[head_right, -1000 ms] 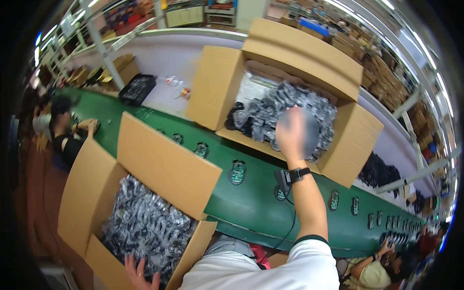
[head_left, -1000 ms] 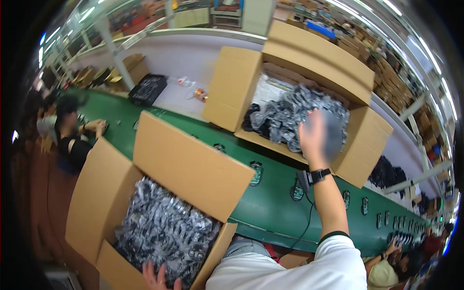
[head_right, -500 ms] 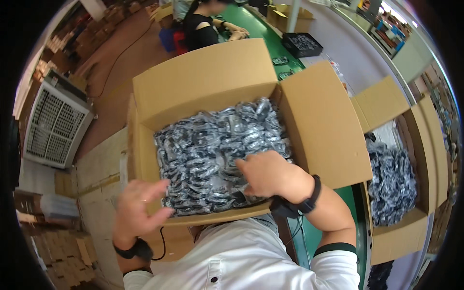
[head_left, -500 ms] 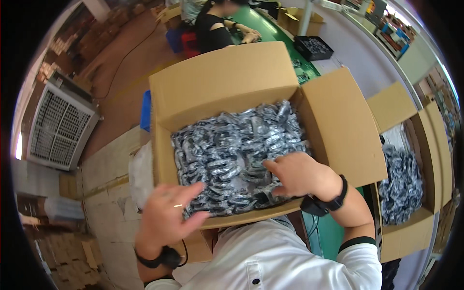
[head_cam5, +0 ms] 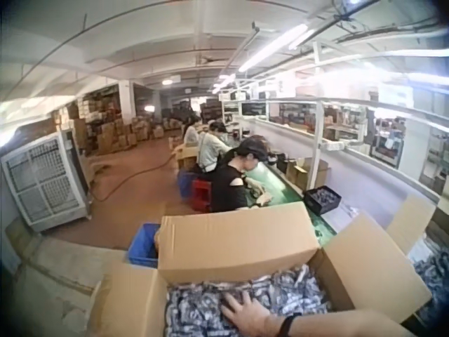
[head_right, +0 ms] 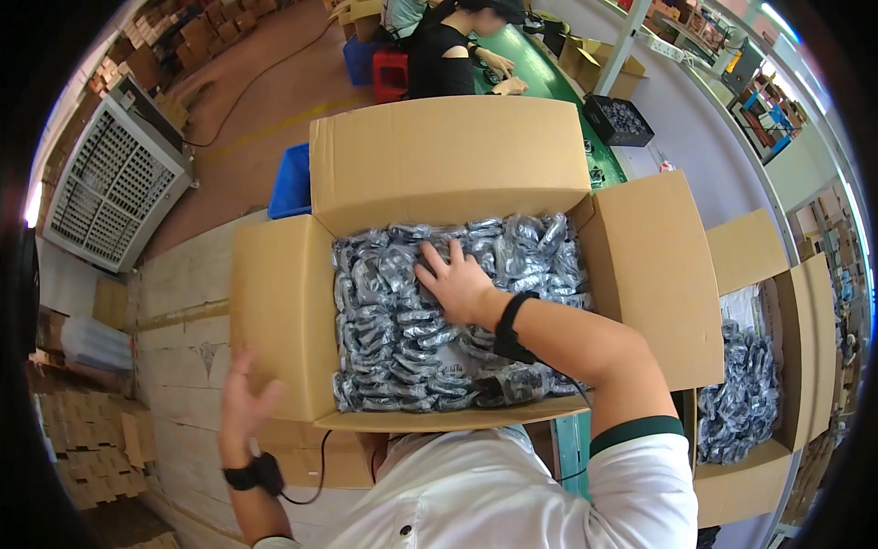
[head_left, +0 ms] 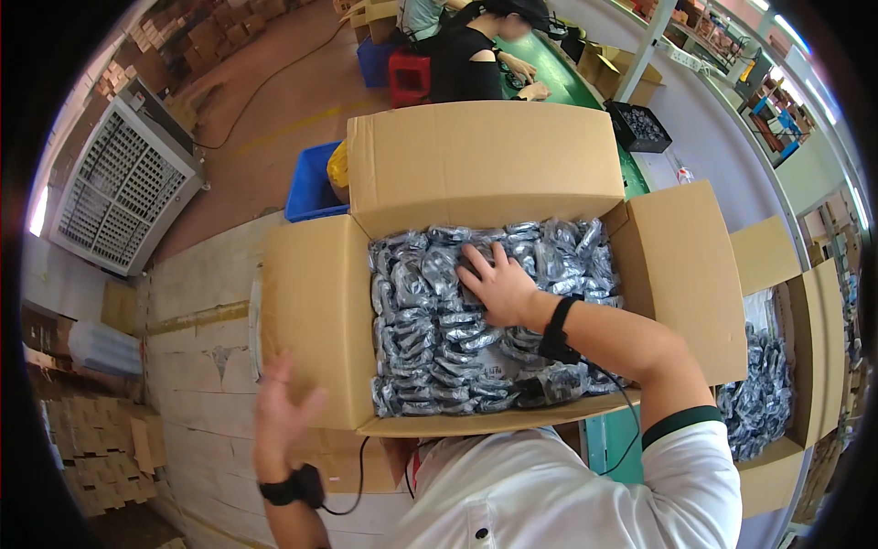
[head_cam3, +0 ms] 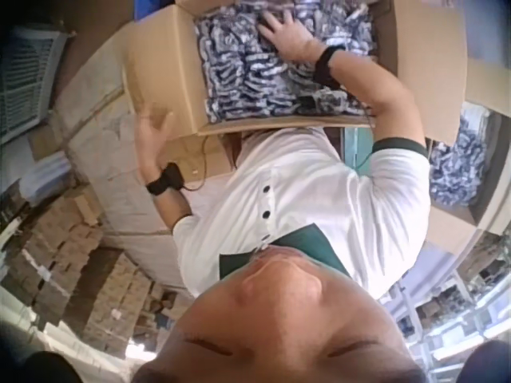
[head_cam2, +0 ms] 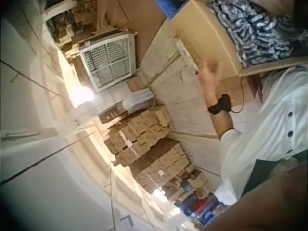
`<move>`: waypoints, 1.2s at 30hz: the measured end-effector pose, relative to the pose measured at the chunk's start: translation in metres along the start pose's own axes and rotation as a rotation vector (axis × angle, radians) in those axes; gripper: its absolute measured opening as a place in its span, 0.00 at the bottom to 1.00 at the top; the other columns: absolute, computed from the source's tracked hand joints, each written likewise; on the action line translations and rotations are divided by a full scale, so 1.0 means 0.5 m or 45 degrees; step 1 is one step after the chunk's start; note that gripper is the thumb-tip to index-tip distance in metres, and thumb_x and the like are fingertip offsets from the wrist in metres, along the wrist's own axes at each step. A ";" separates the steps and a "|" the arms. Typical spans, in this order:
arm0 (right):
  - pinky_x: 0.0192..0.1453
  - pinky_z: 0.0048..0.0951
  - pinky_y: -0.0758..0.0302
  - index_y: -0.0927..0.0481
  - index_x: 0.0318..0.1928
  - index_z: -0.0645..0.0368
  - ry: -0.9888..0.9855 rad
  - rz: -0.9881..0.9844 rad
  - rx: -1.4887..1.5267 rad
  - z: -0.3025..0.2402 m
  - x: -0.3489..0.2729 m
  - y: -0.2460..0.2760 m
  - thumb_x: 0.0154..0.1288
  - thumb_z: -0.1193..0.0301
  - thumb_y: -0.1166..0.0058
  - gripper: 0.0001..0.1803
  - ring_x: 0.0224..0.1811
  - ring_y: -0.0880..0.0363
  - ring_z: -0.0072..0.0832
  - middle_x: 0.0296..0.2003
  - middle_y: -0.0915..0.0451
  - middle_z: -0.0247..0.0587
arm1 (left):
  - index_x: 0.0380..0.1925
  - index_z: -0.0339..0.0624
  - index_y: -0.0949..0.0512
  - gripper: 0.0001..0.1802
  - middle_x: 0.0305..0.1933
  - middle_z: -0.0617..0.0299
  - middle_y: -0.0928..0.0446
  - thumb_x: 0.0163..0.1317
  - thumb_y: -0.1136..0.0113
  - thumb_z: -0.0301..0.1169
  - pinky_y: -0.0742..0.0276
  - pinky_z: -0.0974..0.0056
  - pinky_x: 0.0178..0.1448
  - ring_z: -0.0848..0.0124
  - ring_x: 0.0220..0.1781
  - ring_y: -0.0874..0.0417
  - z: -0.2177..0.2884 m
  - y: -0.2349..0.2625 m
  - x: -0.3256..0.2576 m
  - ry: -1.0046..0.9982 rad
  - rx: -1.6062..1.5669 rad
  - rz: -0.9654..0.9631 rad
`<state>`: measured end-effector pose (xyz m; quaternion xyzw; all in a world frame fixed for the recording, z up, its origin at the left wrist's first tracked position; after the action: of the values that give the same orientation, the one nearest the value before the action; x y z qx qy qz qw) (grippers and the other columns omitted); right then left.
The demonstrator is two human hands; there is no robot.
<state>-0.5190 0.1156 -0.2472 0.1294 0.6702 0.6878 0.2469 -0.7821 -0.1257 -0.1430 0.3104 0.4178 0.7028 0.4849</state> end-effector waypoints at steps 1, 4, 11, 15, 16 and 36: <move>0.61 0.59 0.22 0.36 0.74 0.45 -0.012 0.008 -0.002 -0.009 -0.008 -0.003 0.46 0.58 0.25 0.53 0.70 0.40 0.69 0.77 0.48 0.54 | 0.72 0.35 0.35 0.45 0.72 0.39 0.30 0.55 0.26 0.33 0.37 0.51 0.78 0.48 0.72 0.27 0.010 -0.050 -0.019 -0.116 0.121 0.005; 0.58 0.58 0.20 0.34 0.71 0.46 -0.135 0.012 -0.011 0.005 -0.004 0.003 0.47 0.61 0.26 0.49 0.71 0.41 0.69 0.77 0.50 0.53 | 0.76 0.32 0.46 0.52 0.76 0.38 0.36 0.56 0.28 0.34 0.35 0.53 0.76 0.48 0.76 0.31 0.006 -0.191 -0.028 0.066 -0.482 -0.092; 0.65 0.55 0.22 0.29 0.65 0.43 -0.123 0.257 0.191 0.047 0.018 -0.005 0.42 0.67 0.25 0.45 0.70 0.40 0.69 0.75 0.44 0.47 | 0.76 0.31 0.45 0.46 0.70 0.47 0.29 0.61 0.33 0.31 0.32 0.58 0.72 0.60 0.70 0.27 0.049 -0.209 0.019 0.176 -0.597 -0.420; 0.63 0.56 0.21 0.23 0.58 0.41 -0.065 0.330 0.422 0.053 0.003 0.027 0.42 0.68 0.26 0.37 0.67 0.36 0.67 0.73 0.40 0.47 | 0.73 0.33 0.40 0.41 0.65 0.52 0.26 0.61 0.35 0.28 0.31 0.59 0.70 0.62 0.67 0.26 0.026 -0.249 0.042 0.179 -0.867 -0.466; 0.63 0.56 0.21 0.23 0.57 0.41 -0.065 0.335 0.460 0.056 0.002 0.029 0.42 0.68 0.26 0.36 0.67 0.36 0.67 0.73 0.40 0.47 | 0.72 0.34 0.39 0.39 0.63 0.54 0.25 0.60 0.36 0.27 0.31 0.60 0.69 0.63 0.66 0.25 0.018 -0.261 0.049 0.191 -0.936 -0.463; 0.73 0.44 0.32 0.20 0.52 0.53 -0.226 1.113 1.167 0.235 -0.401 0.391 0.43 0.69 0.23 0.31 0.71 0.32 0.50 0.63 0.29 0.55 | 0.66 0.33 0.32 0.33 0.55 0.54 0.20 0.57 0.49 0.18 0.19 0.57 0.56 0.62 0.53 0.16 0.029 -0.281 0.060 0.668 -1.337 -0.672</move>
<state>-0.3226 0.1177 -0.0156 0.5397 0.7587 0.3554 -0.0823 -0.7207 -0.0678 -0.2603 -0.2637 0.1854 0.7233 0.6107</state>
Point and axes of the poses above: each hand's wrist, its own x-axis towards the middle knuckle, its own y-axis out of the back of the hand, z = x × y, the point moved 10 cm from there along x, towards the middle knuckle
